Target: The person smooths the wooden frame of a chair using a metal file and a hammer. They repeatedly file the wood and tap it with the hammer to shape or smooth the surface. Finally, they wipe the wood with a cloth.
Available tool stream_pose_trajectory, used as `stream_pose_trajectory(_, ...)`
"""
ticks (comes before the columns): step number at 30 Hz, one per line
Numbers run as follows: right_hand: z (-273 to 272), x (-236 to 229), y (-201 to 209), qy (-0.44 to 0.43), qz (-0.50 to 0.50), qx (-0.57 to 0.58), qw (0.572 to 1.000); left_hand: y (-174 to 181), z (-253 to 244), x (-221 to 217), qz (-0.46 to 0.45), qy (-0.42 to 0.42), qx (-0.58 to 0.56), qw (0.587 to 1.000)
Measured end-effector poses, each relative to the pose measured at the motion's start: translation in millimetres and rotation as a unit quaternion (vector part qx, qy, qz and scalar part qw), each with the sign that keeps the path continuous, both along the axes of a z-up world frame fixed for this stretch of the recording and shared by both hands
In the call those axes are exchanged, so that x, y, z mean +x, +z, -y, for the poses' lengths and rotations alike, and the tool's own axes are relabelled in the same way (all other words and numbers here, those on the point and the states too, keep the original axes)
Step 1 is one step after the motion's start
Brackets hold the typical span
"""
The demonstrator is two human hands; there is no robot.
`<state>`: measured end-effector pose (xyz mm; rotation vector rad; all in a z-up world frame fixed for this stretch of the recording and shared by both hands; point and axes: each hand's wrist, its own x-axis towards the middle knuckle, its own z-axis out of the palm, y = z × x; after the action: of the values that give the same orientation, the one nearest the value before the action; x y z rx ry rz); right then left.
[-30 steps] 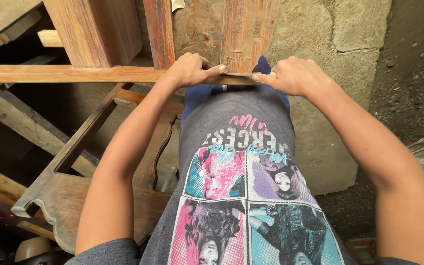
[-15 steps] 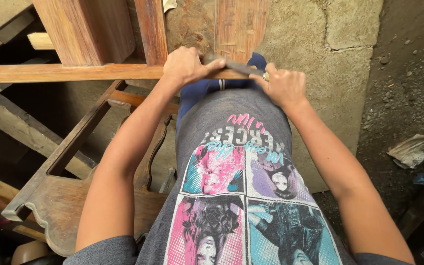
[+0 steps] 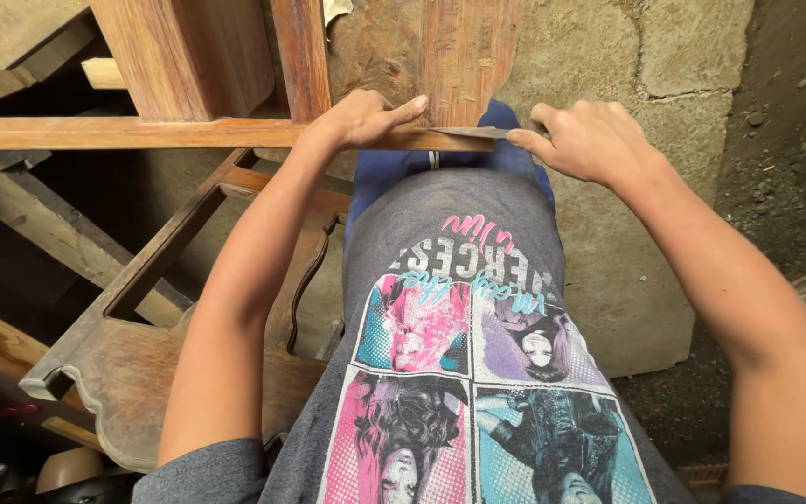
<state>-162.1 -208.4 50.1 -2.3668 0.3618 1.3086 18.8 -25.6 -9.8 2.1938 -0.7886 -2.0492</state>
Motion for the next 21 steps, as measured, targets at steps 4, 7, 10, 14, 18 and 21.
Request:
stream_pose_trajectory(4, 0.9, 7.5, 7.5, -0.034, -0.026, 0.018, 0.999, -20.0, -0.6, -3.6, -0.029, -0.097, -0.043, 0.994)
stream_pose_trajectory(7, 0.3, 6.2, -0.8, -0.042, -0.073, 0.044, 0.995, -36.7, -2.9, -11.6, 0.01, -0.146, -0.048, 0.988)
stream_pose_trajectory(10, -1.0, 8.3, -5.6, -0.051, -0.089, 0.053, 0.993, -47.3, -5.7, -17.2, -0.017, -0.124, -0.083, 0.989)
stream_pose_trajectory(14, 0.7, 16.1, -6.4, -0.064, -0.123, 0.077, 0.987, -12.3, 3.6, -11.8, -0.002, -0.081, -0.071, 0.994)
stream_pose_trajectory(18, 1.3, 17.7, -5.3, -0.049, -0.126, 0.073, 0.988, 1.9, 9.3, -12.6, 0.049, -0.103, -0.063, 0.991)
stream_pose_trajectory(21, -0.4, 18.9, -12.1, -0.046, -0.13, 0.082, 0.987, 8.3, 12.8, -14.3, 0.07, -0.094, -0.056, 0.991)
